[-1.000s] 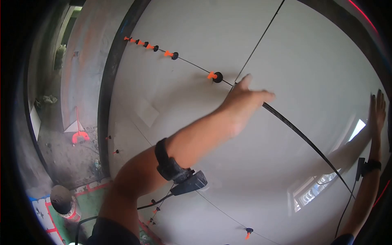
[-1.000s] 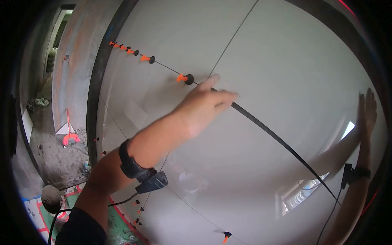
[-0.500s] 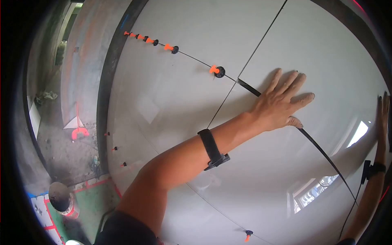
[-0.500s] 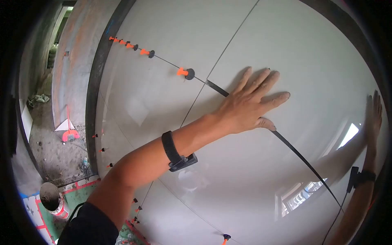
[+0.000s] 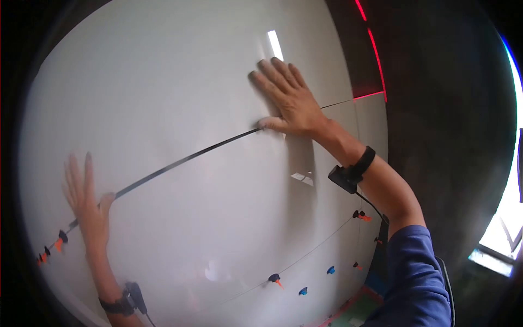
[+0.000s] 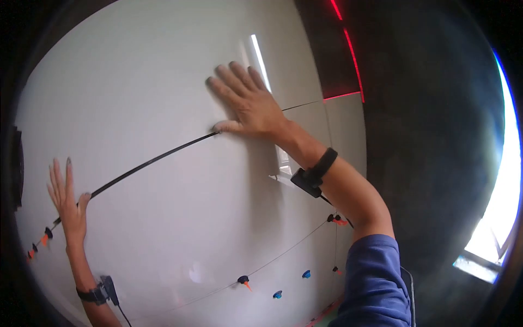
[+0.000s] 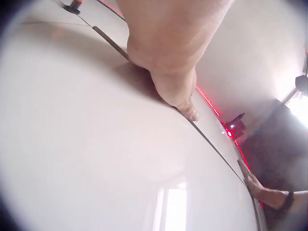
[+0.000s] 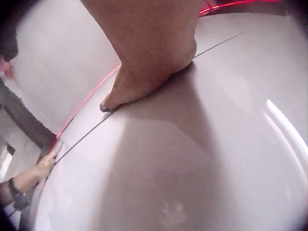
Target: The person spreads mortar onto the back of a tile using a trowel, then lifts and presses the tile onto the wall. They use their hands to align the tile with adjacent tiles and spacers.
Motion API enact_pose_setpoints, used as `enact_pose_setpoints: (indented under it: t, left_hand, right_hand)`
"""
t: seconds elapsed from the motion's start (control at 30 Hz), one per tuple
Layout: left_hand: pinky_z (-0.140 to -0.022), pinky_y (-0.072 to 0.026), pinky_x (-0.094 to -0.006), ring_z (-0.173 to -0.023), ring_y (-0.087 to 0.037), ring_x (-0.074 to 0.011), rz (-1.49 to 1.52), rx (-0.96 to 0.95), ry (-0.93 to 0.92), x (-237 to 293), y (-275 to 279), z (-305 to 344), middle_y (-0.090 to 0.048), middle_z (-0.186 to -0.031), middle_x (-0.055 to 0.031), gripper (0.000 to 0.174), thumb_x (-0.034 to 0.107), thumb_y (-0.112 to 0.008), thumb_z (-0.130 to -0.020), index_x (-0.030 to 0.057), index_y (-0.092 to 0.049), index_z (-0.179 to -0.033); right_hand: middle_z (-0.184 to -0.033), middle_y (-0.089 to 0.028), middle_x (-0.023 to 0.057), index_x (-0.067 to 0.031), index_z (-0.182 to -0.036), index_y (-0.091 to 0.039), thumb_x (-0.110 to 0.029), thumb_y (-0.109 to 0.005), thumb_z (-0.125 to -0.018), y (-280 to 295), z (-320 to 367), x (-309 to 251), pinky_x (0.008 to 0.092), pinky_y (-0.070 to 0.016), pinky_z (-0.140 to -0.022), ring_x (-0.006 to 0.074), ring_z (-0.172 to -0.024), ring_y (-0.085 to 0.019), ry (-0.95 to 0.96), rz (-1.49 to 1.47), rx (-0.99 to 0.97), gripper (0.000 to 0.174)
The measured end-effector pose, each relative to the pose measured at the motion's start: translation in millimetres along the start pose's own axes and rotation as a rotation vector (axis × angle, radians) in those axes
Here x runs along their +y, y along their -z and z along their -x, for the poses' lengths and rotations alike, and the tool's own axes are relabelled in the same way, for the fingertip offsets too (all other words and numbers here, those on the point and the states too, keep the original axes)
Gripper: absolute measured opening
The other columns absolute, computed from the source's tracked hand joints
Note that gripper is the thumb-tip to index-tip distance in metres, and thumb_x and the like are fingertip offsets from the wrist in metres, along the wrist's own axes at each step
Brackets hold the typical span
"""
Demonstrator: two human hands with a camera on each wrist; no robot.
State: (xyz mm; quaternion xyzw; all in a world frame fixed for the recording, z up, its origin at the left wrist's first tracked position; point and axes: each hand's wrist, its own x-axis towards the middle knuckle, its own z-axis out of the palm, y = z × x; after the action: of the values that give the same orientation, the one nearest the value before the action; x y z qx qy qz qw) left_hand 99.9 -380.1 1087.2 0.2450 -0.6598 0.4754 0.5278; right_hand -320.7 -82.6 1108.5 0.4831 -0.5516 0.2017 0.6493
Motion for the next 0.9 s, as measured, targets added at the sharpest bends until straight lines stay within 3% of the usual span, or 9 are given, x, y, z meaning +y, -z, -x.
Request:
enact_pose_setpoints:
  t: [0.1, 0.17, 0.2, 0.27, 0.57, 0.63, 0.7, 0.77, 0.9]
  left_hand:
    - [-0.122, -0.0024, -0.0582, -0.153, -0.01, -0.0299, -0.039, 0.006, -0.004, 2, 4, -3, -0.016, -0.166, -0.0068, 0.087, 0.075, -0.039, -0.087, 0.0252, -0.028, -0.157]
    - [-0.12, -0.0077, -0.0618, -0.152, -0.014, -0.0327, 0.061, -0.002, 0.042, 8, 6, -4, -0.017, -0.165, -0.0105, 0.089, 0.002, -0.073, -0.081, 0.025, -0.03, -0.156]
    - [-0.12, -0.0077, -0.0618, -0.152, -0.014, -0.0327, 0.06, 0.001, 0.041, 4, 4, -3, -0.017, -0.165, -0.0105, 0.089, 0.002, -0.073, -0.081, 0.025, -0.03, -0.156]
    - [-0.121, -0.0023, -0.0595, -0.153, -0.008, -0.0291, -0.093, 0.029, 0.005, -5, -6, 4, -0.015, -0.166, -0.0063, 0.088, 0.08, -0.03, -0.087, 0.0271, -0.028, -0.157]
    - [-0.121, -0.0009, -0.0605, -0.153, -0.009, -0.0302, -0.032, 0.028, 0.006, -2, -3, 13, -0.014, -0.166, -0.0094, 0.084, 0.075, -0.033, -0.091, 0.0244, -0.027, -0.158]
    - [-0.121, 0.0, -0.0596, -0.153, -0.01, -0.0305, 0.113, -0.015, 0.046, 3, 0, 14, -0.016, -0.165, -0.0124, 0.078, 0.055, -0.054, -0.092, 0.0213, -0.028, -0.157]
    - [-0.121, -0.0014, -0.0574, -0.153, -0.011, -0.0315, 0.324, -0.086, 0.095, 13, 10, 8, -0.015, -0.165, -0.0153, 0.09, 0.019, -0.075, -0.077, 0.018, -0.032, -0.156]
    - [-0.117, -0.0144, -0.0621, -0.149, -0.019, -0.0386, 0.289, -0.029, 0.087, 24, 28, 1, -0.027, -0.159, -0.0207, 0.086, 0.034, -0.078, -0.077, 0.0191, -0.039, -0.152]
    - [-0.115, -0.0165, -0.0669, -0.146, -0.024, -0.0411, 0.389, 0.075, 0.113, 22, 29, 8, -0.028, -0.157, -0.0239, 0.08, 0.046, -0.075, -0.079, 0.0188, -0.045, -0.148]
  right_hand:
    - [-0.161, -0.027, 0.0108, -0.0209, -0.155, -0.032, -0.087, -0.041, -0.077, 4, 3, 11, 0.0561, -0.0132, -0.122, 0.0361, -0.15, -0.016, 0.096, -0.074, -0.009, 0.103]
    - [-0.161, -0.027, 0.0108, -0.0209, -0.155, -0.032, -0.087, -0.041, -0.077, 1, 3, 15, 0.056, -0.0132, -0.122, 0.0362, -0.15, -0.017, 0.098, -0.052, -0.006, 0.102]
    - [-0.161, -0.027, 0.0108, -0.021, -0.155, -0.032, -0.087, -0.041, -0.078, 2, 2, 15, 0.0558, -0.0133, -0.122, 0.0364, -0.15, -0.017, 0.109, -0.031, 0.007, 0.102]
    - [-0.161, -0.028, 0.0107, -0.0209, -0.155, -0.032, -0.087, -0.041, -0.078, 4, 0, 13, 0.0559, -0.0132, -0.122, 0.0365, -0.15, -0.018, 0.113, -0.032, 0.002, 0.102]
    - [-0.161, -0.027, 0.0117, -0.019, -0.155, -0.032, -0.085, -0.043, -0.079, 8, -5, 20, 0.0544, -0.0114, -0.123, 0.0362, -0.15, -0.017, 0.14, -0.019, 0.02, 0.101]
    - [-0.161, -0.027, 0.0143, -0.0148, -0.155, -0.031, -0.075, -0.051, -0.083, 17, -8, 18, 0.0515, -0.0103, -0.123, 0.0367, -0.15, -0.018, 0.129, -0.024, -0.009, 0.096]
    - [-0.16, -0.029, 0.018, -0.008, -0.154, -0.033, -0.064, -0.06, -0.083, 20, -10, 21, 0.0512, -0.0091, -0.123, 0.037, -0.15, -0.019, 0.13, -0.004, -0.035, 0.094]
    - [-0.161, -0.026, 0.0198, -0.0053, -0.155, -0.029, -0.059, -0.059, -0.083, 12, -8, 34, 0.0506, -0.0074, -0.122, 0.0374, -0.15, -0.018, 0.116, 0.05, -0.028, 0.095]
    - [-0.161, -0.027, 0.0172, -0.0057, -0.154, -0.032, -0.061, -0.045, -0.092, 5, -21, 40, 0.0509, -0.0145, -0.121, 0.0354, -0.151, -0.017, 0.184, 0.142, 0.042, 0.084]
